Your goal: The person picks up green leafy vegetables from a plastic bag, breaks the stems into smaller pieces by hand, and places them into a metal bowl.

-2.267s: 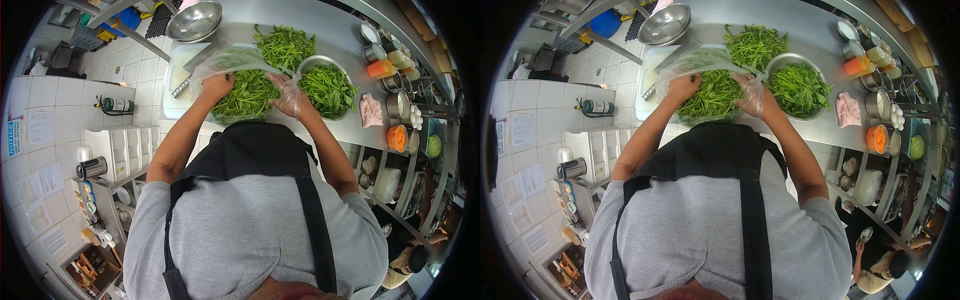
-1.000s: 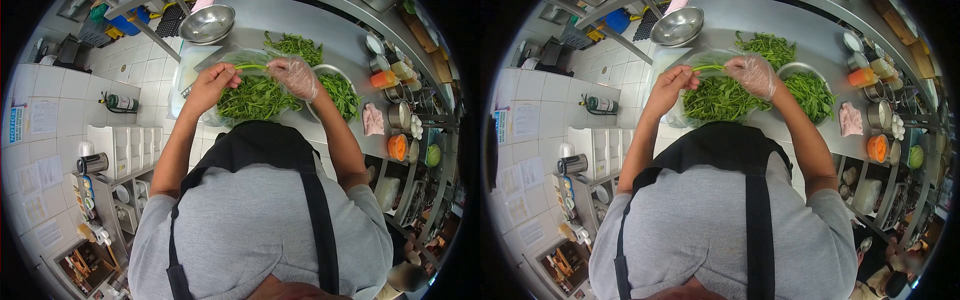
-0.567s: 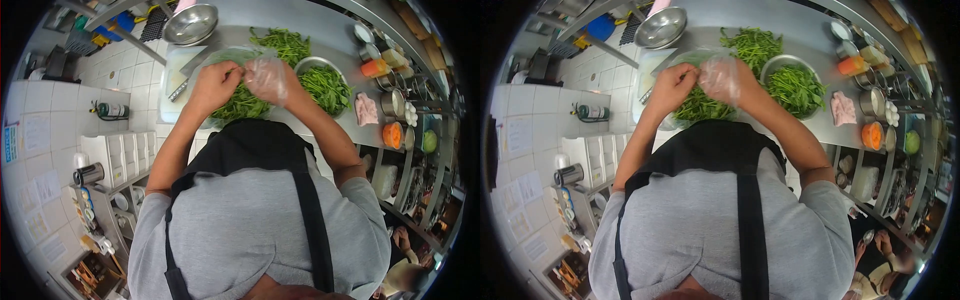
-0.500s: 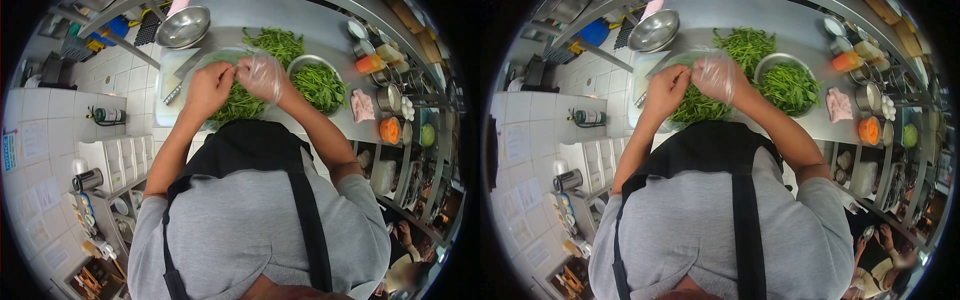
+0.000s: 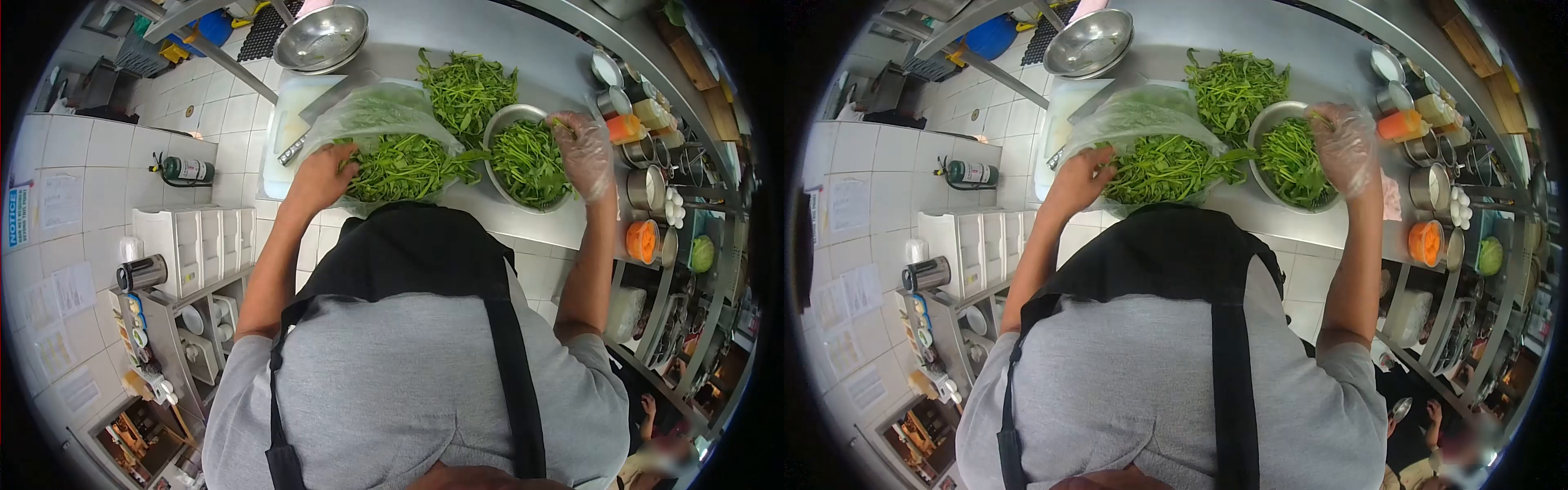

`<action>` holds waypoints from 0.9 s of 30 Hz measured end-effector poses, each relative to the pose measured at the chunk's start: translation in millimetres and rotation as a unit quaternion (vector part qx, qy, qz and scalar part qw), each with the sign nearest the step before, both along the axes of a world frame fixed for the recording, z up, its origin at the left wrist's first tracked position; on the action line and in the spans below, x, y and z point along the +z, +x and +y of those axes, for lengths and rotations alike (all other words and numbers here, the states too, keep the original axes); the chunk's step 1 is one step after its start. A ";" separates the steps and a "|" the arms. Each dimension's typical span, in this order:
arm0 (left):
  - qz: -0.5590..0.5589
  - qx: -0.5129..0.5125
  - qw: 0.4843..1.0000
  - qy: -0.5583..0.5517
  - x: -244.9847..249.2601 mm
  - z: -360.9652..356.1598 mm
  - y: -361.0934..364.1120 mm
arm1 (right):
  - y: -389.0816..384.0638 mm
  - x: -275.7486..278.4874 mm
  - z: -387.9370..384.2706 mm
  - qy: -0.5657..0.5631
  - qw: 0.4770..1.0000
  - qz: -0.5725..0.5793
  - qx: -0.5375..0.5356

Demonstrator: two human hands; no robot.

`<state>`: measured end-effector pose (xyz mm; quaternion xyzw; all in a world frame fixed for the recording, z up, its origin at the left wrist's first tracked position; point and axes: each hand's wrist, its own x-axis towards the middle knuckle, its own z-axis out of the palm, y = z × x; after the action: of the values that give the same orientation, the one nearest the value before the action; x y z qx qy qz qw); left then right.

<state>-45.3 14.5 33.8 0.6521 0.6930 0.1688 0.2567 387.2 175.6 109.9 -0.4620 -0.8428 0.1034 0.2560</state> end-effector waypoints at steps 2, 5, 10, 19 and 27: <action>-0.020 0.026 0.999 -0.001 2.5 12.7 4.9 | -5.7 -19.7 7.6 0.006 0.993 -0.104 -0.056; -0.160 0.043 0.979 0.121 -1.4 38.4 8.8 | 11.9 -146.2 45.6 0.002 0.954 -0.274 -0.124; -0.157 0.030 0.987 0.036 -19.5 68.6 14.0 | 17.2 -257.8 42.3 -0.011 0.979 -0.135 -0.149; 0.246 -0.048 0.947 0.201 -82.1 57.2 9.5 | 39.8 -186.7 44.8 -0.049 0.988 0.097 -0.106; -0.057 0.138 0.985 0.089 37.0 3.8 24.8 | -44.9 -67.9 -36.1 -0.230 0.957 0.172 0.036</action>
<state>-20.6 18.2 70.7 0.5601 0.7425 0.3005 0.2112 342.3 139.5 42.0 -0.4526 -0.7559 0.3812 0.2802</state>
